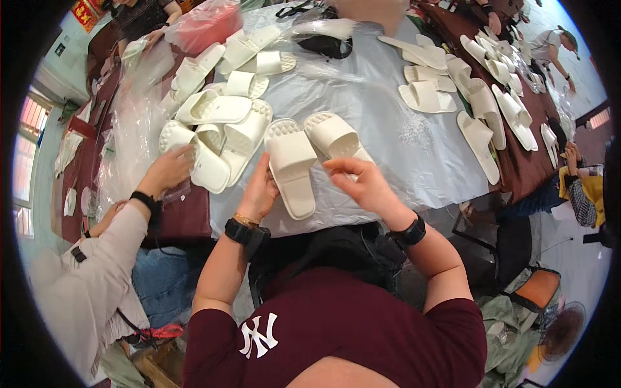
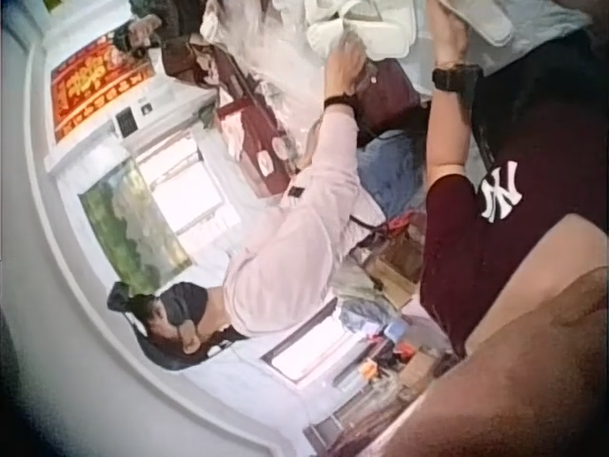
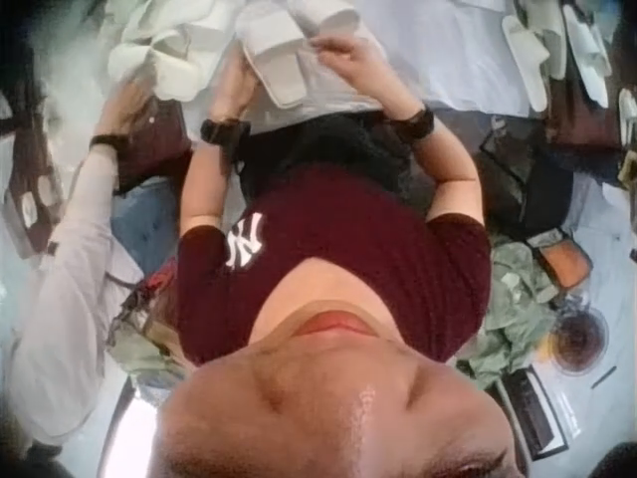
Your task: Inspecting and assembling pairs of white plastic sandals at a manufacturing workshop table.
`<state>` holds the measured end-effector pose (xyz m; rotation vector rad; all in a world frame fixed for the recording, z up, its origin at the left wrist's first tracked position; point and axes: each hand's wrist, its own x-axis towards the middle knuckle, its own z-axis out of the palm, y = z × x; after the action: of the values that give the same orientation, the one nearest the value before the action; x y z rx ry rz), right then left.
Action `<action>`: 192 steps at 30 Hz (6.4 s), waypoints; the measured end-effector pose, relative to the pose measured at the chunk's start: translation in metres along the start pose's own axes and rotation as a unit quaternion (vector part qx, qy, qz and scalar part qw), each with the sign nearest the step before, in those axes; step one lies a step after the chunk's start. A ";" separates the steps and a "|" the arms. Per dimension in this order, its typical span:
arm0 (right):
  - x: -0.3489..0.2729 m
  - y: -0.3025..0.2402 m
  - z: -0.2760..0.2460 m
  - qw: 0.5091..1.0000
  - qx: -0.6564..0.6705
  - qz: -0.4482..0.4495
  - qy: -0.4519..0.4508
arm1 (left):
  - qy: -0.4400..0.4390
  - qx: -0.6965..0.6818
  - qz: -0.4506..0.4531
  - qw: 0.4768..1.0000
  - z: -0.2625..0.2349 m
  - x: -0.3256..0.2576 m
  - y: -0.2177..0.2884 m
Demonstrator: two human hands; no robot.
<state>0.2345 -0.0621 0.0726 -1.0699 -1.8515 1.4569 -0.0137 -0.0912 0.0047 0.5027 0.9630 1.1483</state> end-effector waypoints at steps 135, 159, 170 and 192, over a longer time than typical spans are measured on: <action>0.011 0.032 0.033 0.991 0.071 0.084 -0.081 | 0.040 0.063 0.054 0.996 0.039 -0.011 -0.009; 0.077 0.060 0.074 0.950 0.200 0.241 0.001 | 0.161 0.467 0.243 0.835 -0.008 0.070 0.019; 0.089 0.078 0.087 0.952 0.243 0.185 0.039 | 0.125 0.730 0.096 0.664 0.027 0.099 0.035; 0.077 0.076 0.094 0.976 0.150 0.142 0.063 | 0.023 0.687 0.059 0.724 0.012 0.109 0.033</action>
<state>0.1363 -0.0393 -0.0296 -1.2765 -1.3770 1.7201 -0.0112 0.0226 -0.0051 1.7411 1.7696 0.3238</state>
